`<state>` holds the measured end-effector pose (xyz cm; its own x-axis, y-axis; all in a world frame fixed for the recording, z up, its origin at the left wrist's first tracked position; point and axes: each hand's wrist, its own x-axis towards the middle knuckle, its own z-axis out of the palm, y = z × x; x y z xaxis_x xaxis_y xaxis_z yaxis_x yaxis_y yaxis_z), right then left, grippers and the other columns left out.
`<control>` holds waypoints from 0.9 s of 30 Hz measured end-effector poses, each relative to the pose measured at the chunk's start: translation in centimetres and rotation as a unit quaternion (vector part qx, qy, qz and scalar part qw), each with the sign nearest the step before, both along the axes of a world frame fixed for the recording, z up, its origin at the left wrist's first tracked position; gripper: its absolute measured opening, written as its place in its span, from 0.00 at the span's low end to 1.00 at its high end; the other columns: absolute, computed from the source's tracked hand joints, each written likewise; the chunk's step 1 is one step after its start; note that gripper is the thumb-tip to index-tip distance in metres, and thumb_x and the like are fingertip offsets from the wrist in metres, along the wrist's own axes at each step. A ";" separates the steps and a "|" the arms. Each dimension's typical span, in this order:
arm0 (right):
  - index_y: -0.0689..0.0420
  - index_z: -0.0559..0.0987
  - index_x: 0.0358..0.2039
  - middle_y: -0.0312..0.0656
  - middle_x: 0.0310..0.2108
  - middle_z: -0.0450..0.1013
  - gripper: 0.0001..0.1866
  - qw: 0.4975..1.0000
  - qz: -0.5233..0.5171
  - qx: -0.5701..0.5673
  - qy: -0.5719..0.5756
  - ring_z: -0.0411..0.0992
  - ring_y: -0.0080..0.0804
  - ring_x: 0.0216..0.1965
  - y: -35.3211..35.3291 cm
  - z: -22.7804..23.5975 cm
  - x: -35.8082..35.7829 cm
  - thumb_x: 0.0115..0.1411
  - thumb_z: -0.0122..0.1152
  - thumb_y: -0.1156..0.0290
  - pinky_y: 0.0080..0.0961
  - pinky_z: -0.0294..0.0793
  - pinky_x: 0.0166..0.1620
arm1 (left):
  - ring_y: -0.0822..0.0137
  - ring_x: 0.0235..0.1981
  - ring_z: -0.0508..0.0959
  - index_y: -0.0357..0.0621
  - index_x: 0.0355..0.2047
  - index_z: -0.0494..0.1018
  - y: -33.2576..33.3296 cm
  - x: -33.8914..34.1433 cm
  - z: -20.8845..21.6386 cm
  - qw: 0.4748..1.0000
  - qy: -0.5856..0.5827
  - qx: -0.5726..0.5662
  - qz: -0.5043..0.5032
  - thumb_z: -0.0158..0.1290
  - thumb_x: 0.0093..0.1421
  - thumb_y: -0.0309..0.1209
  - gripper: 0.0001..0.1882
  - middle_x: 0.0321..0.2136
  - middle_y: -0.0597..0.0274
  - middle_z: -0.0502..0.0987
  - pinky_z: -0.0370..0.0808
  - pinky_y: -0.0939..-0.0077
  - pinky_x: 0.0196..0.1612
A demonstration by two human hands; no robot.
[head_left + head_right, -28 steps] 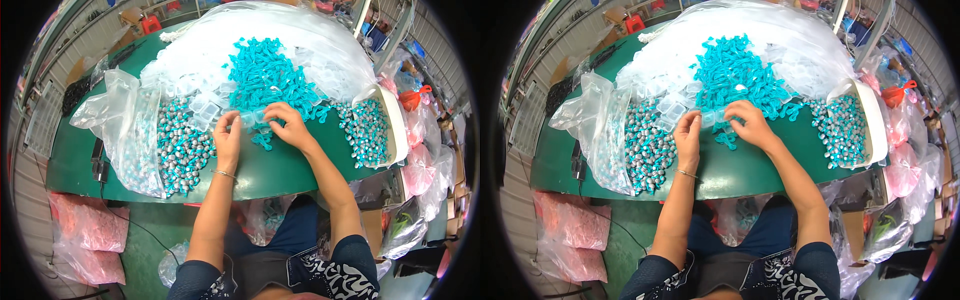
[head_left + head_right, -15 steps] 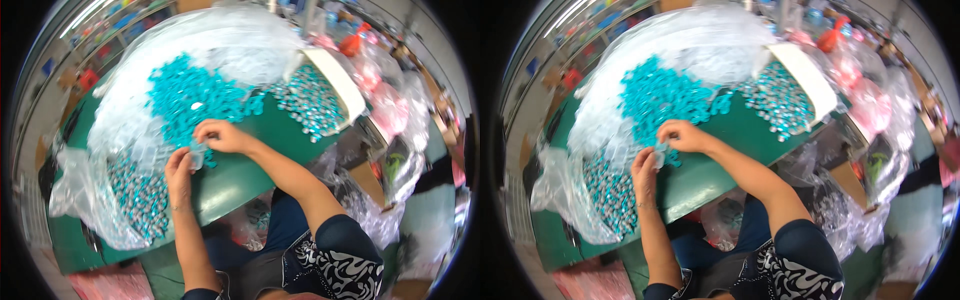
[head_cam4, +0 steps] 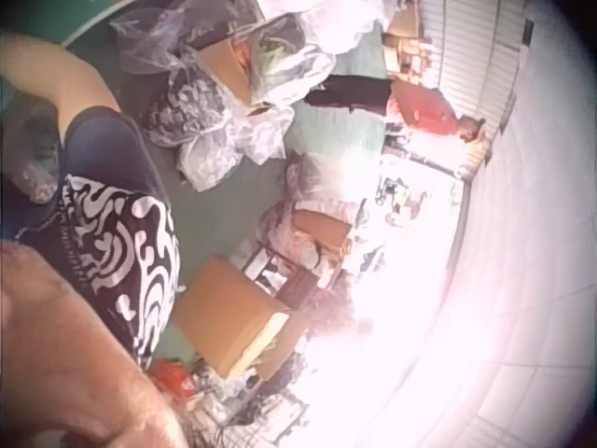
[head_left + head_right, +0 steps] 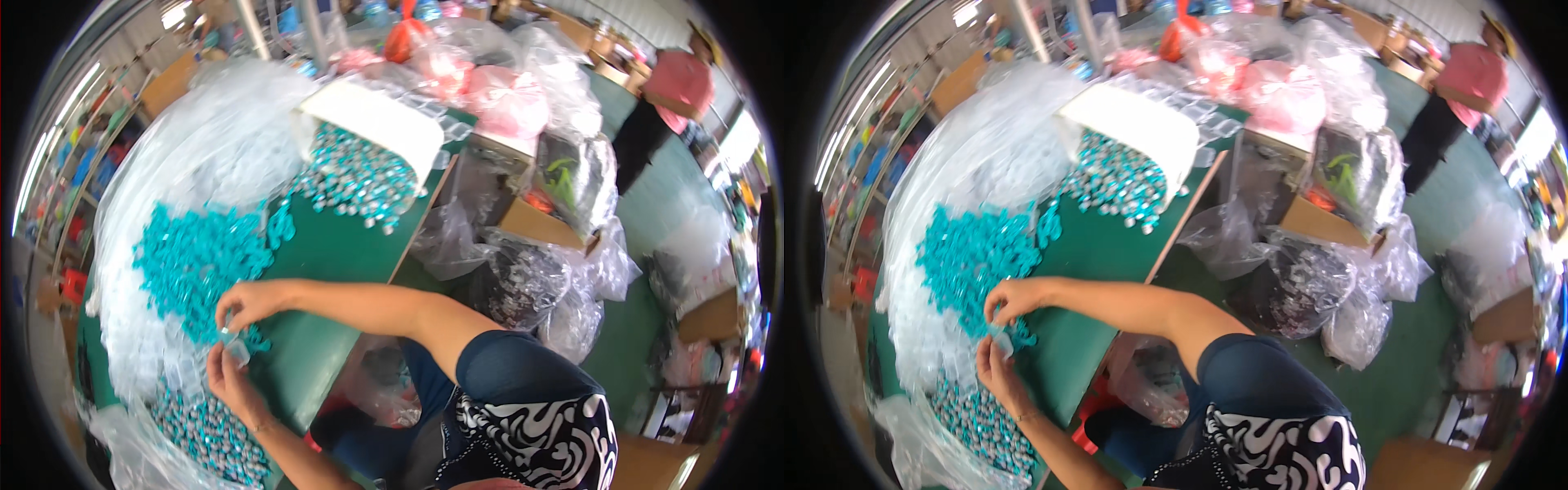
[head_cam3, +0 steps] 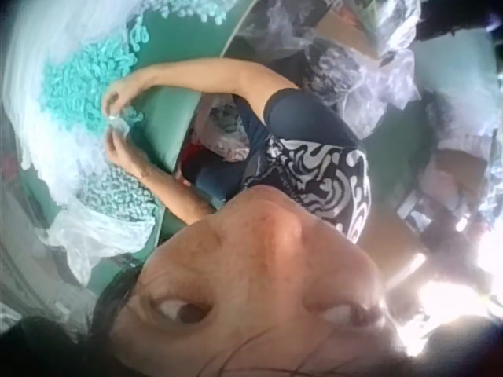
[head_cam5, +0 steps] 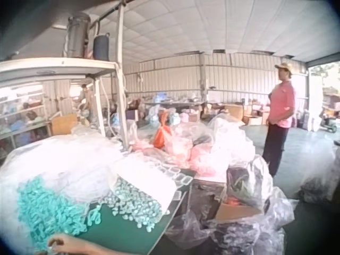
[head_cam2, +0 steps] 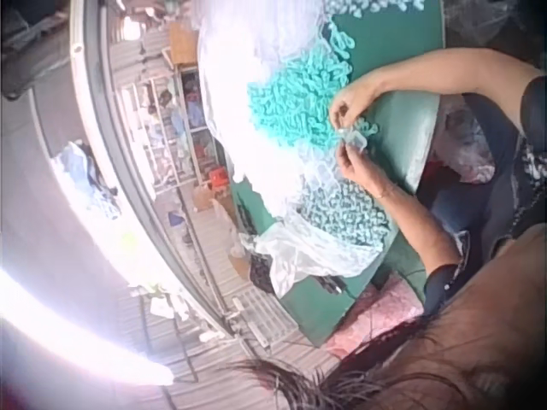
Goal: Packaging colorful beads and teal plastic pieces into compartmentalized clear plastic containers.
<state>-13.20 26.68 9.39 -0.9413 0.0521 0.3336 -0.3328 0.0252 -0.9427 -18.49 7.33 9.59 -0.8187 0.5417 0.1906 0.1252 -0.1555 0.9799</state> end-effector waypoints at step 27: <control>0.67 0.77 0.39 0.45 0.35 0.75 0.17 0.983 0.137 -0.099 -0.075 0.75 0.29 0.28 0.5 -0.7 0.0 0.44 0.61 0.81 0.26 0.78 0.33 | 0.68 0.44 0.67 0.40 0.31 0.72 -0.7 -1.5 -0.5 0.962 0.224 -0.085 -0.130 0.57 0.53 0.27 0.07 0.41 0.62 0.66 0.69 0.73 0.44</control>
<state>-13.22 27.13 8.68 -0.9669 -0.1606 0.1980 -0.1573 -0.2354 -0.9591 -19.98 6.64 9.08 -0.5084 0.7713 0.3829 0.5192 -0.0801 0.8509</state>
